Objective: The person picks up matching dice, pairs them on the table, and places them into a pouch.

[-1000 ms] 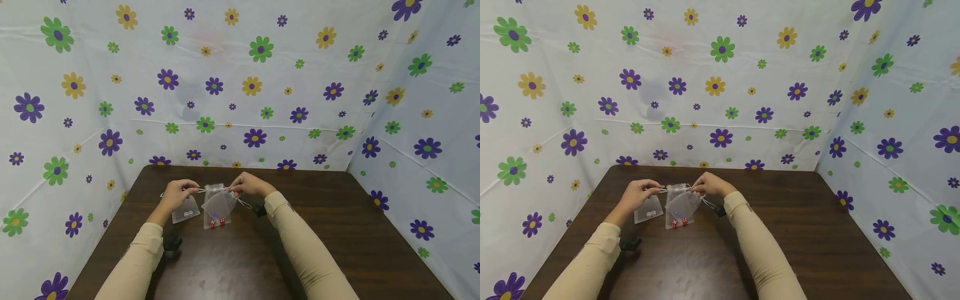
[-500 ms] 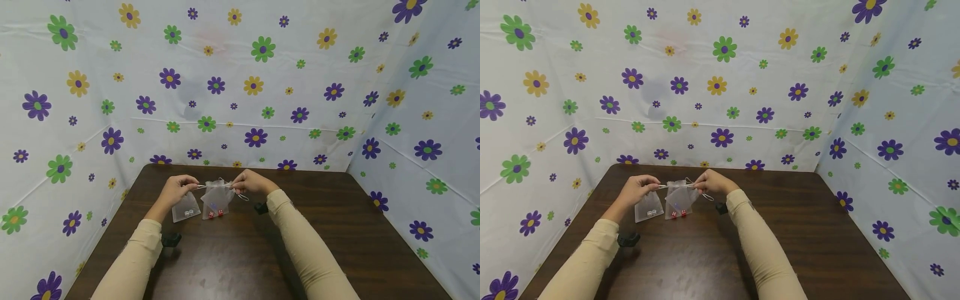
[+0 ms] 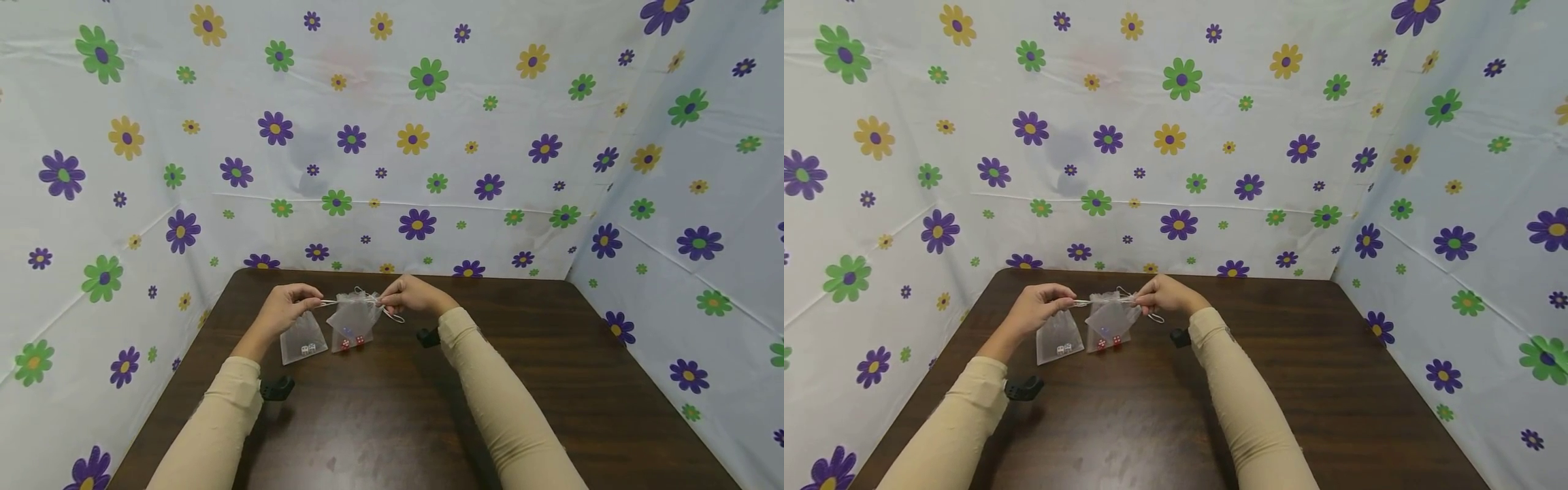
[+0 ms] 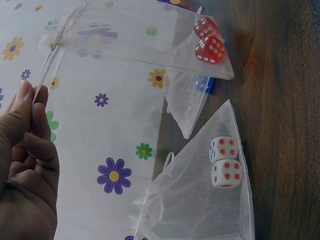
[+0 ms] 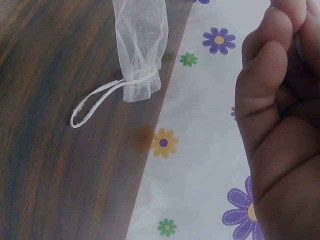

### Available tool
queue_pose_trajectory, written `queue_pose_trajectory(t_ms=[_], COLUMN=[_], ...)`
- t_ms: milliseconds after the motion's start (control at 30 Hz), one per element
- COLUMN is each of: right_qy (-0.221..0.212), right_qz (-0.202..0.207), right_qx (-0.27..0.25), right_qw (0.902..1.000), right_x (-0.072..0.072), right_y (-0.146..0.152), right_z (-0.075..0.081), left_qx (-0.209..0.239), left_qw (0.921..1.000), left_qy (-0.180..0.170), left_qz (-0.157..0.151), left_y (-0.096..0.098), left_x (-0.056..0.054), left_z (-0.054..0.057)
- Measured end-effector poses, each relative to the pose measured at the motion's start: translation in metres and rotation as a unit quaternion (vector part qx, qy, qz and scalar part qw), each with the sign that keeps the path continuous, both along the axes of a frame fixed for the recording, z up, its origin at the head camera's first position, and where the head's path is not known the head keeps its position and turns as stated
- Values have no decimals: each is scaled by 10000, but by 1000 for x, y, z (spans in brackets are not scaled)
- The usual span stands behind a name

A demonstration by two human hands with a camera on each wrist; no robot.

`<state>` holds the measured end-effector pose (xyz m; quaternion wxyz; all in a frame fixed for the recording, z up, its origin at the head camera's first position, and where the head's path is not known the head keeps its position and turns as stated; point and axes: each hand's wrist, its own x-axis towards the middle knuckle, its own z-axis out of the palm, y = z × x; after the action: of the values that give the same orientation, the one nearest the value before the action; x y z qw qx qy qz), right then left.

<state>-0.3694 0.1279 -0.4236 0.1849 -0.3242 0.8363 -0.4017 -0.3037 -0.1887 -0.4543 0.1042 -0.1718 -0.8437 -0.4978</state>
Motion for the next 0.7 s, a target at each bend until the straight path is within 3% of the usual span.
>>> queue_pose_trajectory(t_ms=[700], right_qy=[212], right_qz=[142], right_qx=[22], right_qw=[9997], right_x=[-5], right_y=[11], right_z=[-4], left_qx=[-64], left_qw=[9997], left_qy=[-36], left_qz=[-230], left_y=[-1], left_x=[-4], left_z=[-4])
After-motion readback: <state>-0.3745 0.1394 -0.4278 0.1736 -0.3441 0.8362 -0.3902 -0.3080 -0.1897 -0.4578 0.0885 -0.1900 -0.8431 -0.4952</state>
